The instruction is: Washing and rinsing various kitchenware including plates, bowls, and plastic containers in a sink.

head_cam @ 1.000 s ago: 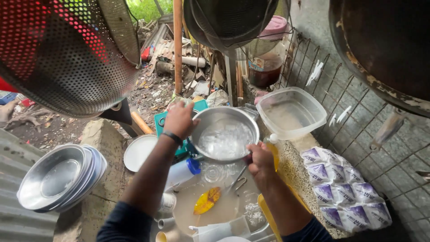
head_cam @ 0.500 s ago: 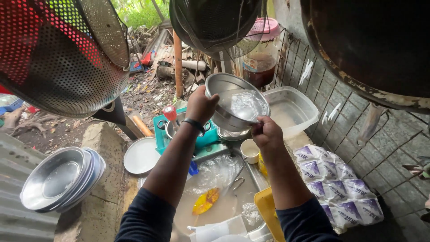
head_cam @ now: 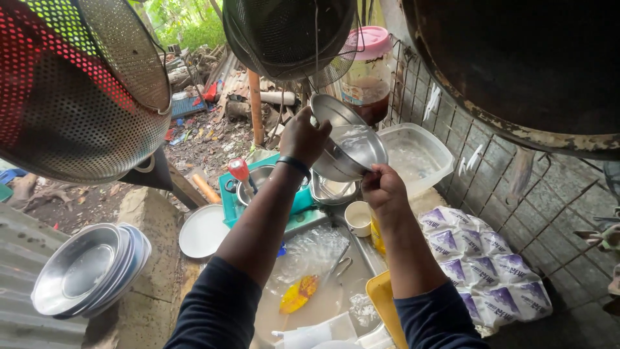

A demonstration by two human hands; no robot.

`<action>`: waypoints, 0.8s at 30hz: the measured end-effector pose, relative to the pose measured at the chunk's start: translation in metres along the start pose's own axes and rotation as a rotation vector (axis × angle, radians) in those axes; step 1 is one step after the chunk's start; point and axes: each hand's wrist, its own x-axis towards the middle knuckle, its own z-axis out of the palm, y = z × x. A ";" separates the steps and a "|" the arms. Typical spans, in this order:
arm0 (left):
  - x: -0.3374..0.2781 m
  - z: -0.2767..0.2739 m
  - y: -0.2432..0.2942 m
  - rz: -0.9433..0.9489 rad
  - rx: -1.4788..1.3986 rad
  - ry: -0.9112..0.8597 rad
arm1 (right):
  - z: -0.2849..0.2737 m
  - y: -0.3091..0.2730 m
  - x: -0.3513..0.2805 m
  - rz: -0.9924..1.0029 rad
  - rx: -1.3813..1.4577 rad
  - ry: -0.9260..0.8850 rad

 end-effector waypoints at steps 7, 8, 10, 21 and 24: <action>0.003 0.010 0.015 0.093 -0.014 -0.002 | 0.006 0.000 -0.007 0.014 0.068 -0.009; 0.003 0.012 0.019 0.109 -0.022 0.000 | 0.016 -0.001 -0.024 0.017 0.087 -0.003; 0.002 0.014 0.028 0.125 -0.030 0.002 | 0.028 0.000 -0.045 0.021 0.107 0.004; 0.008 0.055 0.084 0.329 0.246 -0.068 | 0.045 0.001 -0.056 0.038 0.272 0.084; 0.015 0.075 0.091 0.411 0.355 -0.102 | 0.033 -0.001 -0.031 0.042 0.250 0.064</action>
